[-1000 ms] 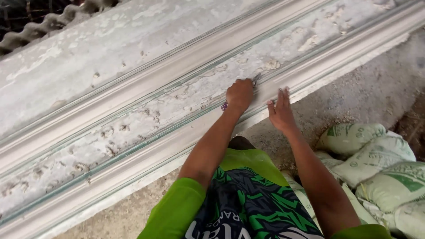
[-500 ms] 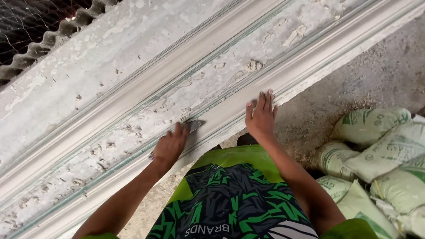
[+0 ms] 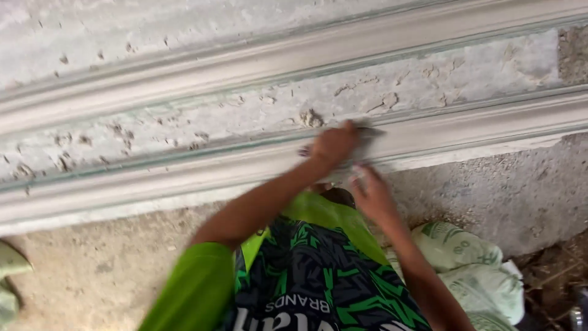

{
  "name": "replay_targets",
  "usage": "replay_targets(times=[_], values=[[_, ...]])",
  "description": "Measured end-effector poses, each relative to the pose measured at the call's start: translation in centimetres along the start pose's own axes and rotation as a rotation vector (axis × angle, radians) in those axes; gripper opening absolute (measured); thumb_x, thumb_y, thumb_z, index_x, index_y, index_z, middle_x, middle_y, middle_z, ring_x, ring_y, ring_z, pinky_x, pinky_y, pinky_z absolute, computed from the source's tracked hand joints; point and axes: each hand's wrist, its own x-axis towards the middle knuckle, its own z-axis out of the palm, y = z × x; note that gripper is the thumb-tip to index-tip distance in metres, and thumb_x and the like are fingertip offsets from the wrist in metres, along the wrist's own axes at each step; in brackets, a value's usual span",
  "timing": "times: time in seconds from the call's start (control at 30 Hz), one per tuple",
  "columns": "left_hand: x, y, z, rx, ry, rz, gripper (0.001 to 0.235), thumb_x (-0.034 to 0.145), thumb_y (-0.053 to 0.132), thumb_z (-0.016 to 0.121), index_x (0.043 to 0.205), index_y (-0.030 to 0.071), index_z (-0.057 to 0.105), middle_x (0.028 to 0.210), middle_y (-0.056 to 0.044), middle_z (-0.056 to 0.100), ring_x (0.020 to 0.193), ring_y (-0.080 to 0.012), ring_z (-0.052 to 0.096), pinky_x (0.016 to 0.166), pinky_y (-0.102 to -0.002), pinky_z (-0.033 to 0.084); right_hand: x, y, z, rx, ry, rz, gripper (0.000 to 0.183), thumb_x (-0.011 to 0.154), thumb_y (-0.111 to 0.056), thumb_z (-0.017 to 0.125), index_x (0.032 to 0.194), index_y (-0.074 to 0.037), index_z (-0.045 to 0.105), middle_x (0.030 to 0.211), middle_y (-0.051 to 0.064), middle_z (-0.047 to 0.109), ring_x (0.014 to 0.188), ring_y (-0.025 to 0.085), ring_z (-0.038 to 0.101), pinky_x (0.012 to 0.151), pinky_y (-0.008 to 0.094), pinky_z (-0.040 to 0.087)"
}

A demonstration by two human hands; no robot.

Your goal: Scraping and cleaning excess plaster from decorative architectural moldings using a hand tool.

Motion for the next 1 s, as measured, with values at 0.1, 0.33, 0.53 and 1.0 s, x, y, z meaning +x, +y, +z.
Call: replay_targets(times=[0.1,0.33,0.53,1.0], values=[[-7.4,-6.5,-7.0,0.294,-0.086,-0.014,0.022,0.103,0.016,0.055,0.123,0.015,0.064,0.104,-0.013,0.072,0.091,-0.034,0.077,0.074,-0.051,0.06,1.4,1.3,-8.6,0.039,0.028,0.14,0.037,0.108,-0.022,0.053,0.136,0.001,0.058,0.139,0.028,0.057,0.135,0.048,0.052,0.111,0.059,0.041],[-19.9,-27.4,-6.7,0.024,-0.228,-0.568,0.05,0.107,0.05,0.046,0.116,0.007,0.07,0.116,-0.018,0.074,0.11,-0.0438,0.071,0.095,-0.058,0.055,4.6,8.5,-10.0,-0.101,0.19,0.402,0.06,0.111,-0.023,0.049,0.156,0.011,0.029,0.161,0.037,0.018,0.152,0.052,0.013,0.126,0.062,0.014],[-5.6,-11.0,-5.2,-0.015,-0.209,-0.499,0.039,0.103,0.043,0.049,0.112,0.016,0.075,0.101,-0.014,0.077,0.097,-0.0367,0.076,0.084,-0.056,0.059,6.3,5.7,-9.3,-0.019,0.155,0.572,0.074,0.114,-0.039,0.035,0.161,0.012,0.01,0.165,0.037,0.0,0.156,0.05,0.0,0.128,0.058,0.006],[-9.1,-4.7,-9.5,0.18,-0.21,-0.132,0.054,0.098,0.001,0.054,0.15,0.016,0.048,0.152,-0.028,0.05,0.091,-0.0388,0.077,0.07,-0.055,0.061,5.4,6.9,-8.8,-0.008,0.232,0.581,0.065,0.114,-0.033,0.038,0.163,0.004,0.015,0.167,0.03,0.007,0.153,0.052,0.017,0.122,0.069,0.022]])
